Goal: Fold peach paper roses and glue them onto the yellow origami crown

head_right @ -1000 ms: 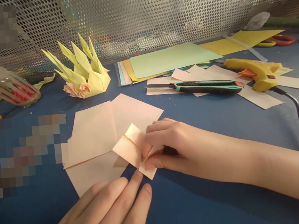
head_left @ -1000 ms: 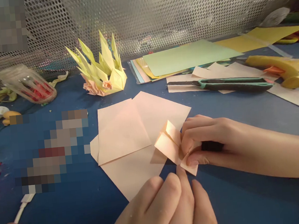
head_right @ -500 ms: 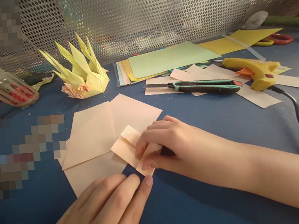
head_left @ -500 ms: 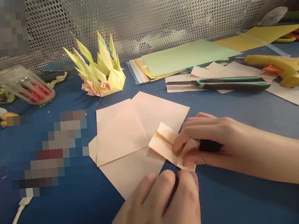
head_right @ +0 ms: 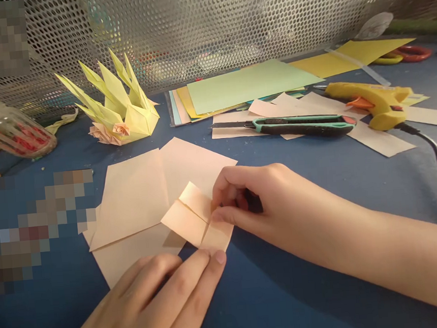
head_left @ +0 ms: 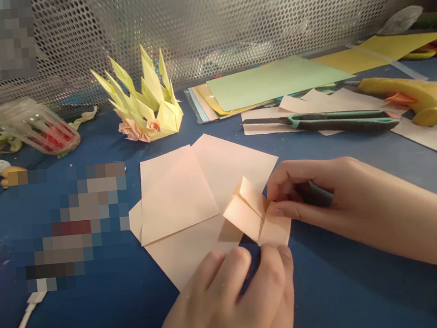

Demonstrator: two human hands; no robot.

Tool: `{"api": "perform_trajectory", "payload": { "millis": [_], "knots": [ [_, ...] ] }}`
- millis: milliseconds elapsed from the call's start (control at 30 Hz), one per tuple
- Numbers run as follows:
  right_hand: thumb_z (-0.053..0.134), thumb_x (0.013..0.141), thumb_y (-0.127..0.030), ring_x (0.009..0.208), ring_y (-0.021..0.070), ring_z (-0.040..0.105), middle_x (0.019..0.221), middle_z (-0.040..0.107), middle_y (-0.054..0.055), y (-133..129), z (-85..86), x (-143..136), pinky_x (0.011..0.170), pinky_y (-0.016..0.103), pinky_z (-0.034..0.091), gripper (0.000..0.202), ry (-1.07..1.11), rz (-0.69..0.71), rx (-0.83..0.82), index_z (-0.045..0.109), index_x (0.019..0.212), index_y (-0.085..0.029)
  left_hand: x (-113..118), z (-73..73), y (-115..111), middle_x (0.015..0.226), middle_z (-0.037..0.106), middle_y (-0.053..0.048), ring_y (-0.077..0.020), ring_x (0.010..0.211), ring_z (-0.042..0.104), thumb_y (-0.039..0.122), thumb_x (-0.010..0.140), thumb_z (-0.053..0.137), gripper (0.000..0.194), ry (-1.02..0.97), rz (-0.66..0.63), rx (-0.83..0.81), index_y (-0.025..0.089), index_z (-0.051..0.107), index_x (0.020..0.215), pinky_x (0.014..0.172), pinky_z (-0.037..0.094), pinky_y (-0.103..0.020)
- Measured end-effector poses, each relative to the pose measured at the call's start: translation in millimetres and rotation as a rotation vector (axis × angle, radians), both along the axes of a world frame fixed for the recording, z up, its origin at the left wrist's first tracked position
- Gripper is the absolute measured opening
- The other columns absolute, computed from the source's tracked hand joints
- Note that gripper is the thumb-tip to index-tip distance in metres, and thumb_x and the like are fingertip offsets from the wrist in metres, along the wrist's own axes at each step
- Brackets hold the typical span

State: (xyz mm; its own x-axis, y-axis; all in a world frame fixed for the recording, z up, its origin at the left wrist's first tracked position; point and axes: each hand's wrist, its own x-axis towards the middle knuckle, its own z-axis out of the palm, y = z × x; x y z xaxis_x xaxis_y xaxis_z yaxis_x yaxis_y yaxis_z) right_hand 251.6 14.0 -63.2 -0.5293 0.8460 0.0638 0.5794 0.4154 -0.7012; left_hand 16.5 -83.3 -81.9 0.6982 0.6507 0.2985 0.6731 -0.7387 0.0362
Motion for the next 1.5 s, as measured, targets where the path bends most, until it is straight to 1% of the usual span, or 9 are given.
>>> {"api": "perform_trajectory", "payload": {
  "millis": [67, 200, 300, 533, 733, 933, 1100, 1300, 1500],
  "knots": [
    [0.067, 0.092, -0.042, 0.054, 0.0136, 0.058, 0.066, 0.068, -0.003, -2.5, -2.8, 0.0, 0.049, 0.026, 0.043, 0.018, 0.004, -0.010, 0.034, 0.070, 0.084, -0.027, -2.6, 3.3, 0.4, 0.107, 0.077, -0.009, -0.0197, 0.082, 0.069, 0.014, 0.107, 0.035, 0.047, -0.004, 0.002, -0.017, 0.011, 0.062, 0.145, 0.074, 0.064, -0.026],
    [0.065, 0.093, -0.035, 0.055, 0.0122, 0.059, 0.067, 0.068, -0.004, -8.1, -8.6, -2.0, 0.051, 0.025, 0.044, 0.014, 0.002, -0.028, 0.100, 0.073, 0.084, -0.028, -1.7, -4.4, 0.4, 0.112, 0.077, -0.010, -0.0205, 0.086, 0.071, 0.012, 0.106, 0.035, 0.048, -0.014, -0.008, 0.002, 0.011, 0.063, 0.144, 0.076, 0.065, -0.026],
    [0.064, 0.093, -0.032, 0.055, 0.0118, 0.059, 0.067, 0.068, -0.004, -9.8, -10.0, -3.6, 0.052, 0.025, 0.045, 0.013, 0.017, -0.027, 0.147, 0.072, 0.084, -0.026, 0.2, -6.6, 0.7, 0.106, 0.077, -0.008, -0.0175, 0.078, 0.071, 0.015, 0.107, 0.037, 0.044, -0.003, -0.010, 0.025, 0.013, 0.069, 0.138, 0.067, 0.064, -0.024],
    [0.064, 0.093, -0.039, 0.055, 0.0147, 0.062, 0.069, 0.071, -0.002, -7.2, -4.2, -2.1, 0.047, 0.026, 0.043, 0.015, 0.009, -0.044, 0.040, 0.073, 0.090, -0.027, -1.6, 1.2, 3.6, 0.105, 0.078, -0.008, -0.0166, 0.077, 0.071, 0.015, 0.106, 0.045, 0.041, 0.023, -0.053, 0.028, 0.015, 0.068, 0.140, 0.062, 0.062, -0.020],
    [0.061, 0.093, -0.035, 0.054, 0.0143, 0.061, 0.068, 0.070, -0.003, -5.0, -6.4, -2.0, 0.046, 0.025, 0.045, 0.013, 0.025, -0.034, 0.009, 0.068, 0.088, -0.027, -0.3, -2.5, 3.1, 0.098, 0.078, -0.009, -0.0188, 0.078, 0.073, 0.015, 0.107, 0.041, 0.042, -0.034, -0.048, 0.083, 0.012, 0.066, 0.140, 0.063, 0.063, -0.022],
    [0.062, 0.095, -0.036, 0.052, 0.0133, 0.056, 0.065, 0.066, -0.003, -7.4, -6.7, -3.4, 0.046, 0.026, 0.042, 0.014, 0.025, -0.019, 0.027, 0.069, 0.086, -0.026, -2.3, -13.4, 0.8, 0.122, 0.077, -0.012, -0.0226, 0.093, 0.073, 0.022, 0.110, 0.032, 0.051, 0.002, -0.027, 0.024, 0.010, 0.055, 0.153, 0.076, 0.066, -0.027],
    [0.063, 0.094, -0.033, 0.060, 0.0138, 0.056, 0.077, 0.068, 0.002, -5.7, -8.5, -4.6, 0.053, 0.027, 0.044, 0.016, 0.044, -0.003, 0.140, 0.068, 0.081, -0.025, -3.4, -14.0, 0.7, 0.131, 0.074, -0.013, -0.0254, 0.099, 0.072, 0.033, 0.111, 0.035, 0.053, 0.033, -0.025, -0.021, 0.011, 0.051, 0.157, 0.078, 0.067, -0.031],
    [0.064, 0.095, -0.033, 0.064, 0.0140, 0.057, 0.081, 0.066, 0.002, -5.5, -12.6, -3.6, 0.055, 0.026, 0.045, 0.014, 0.036, -0.003, 0.129, 0.069, 0.084, -0.025, 0.4, 1.2, 6.6, 0.154, 0.060, -0.017, -0.0259, 0.105, 0.069, 0.025, 0.111, 0.032, 0.050, 0.129, -0.099, 0.094, 0.003, 0.054, 0.150, 0.085, 0.064, -0.034],
    [0.064, 0.096, -0.034, 0.065, 0.0136, 0.058, 0.080, 0.065, 0.001, -4.2, -11.1, -3.6, 0.058, 0.026, 0.046, 0.014, 0.028, 0.034, 0.160, 0.068, 0.086, -0.025, 1.0, 1.9, 5.5, 0.151, 0.064, -0.014, -0.0238, 0.101, 0.070, 0.012, 0.106, 0.035, 0.049, 0.147, -0.082, 0.130, 0.004, 0.053, 0.150, 0.081, 0.064, -0.032]
  ]
}}
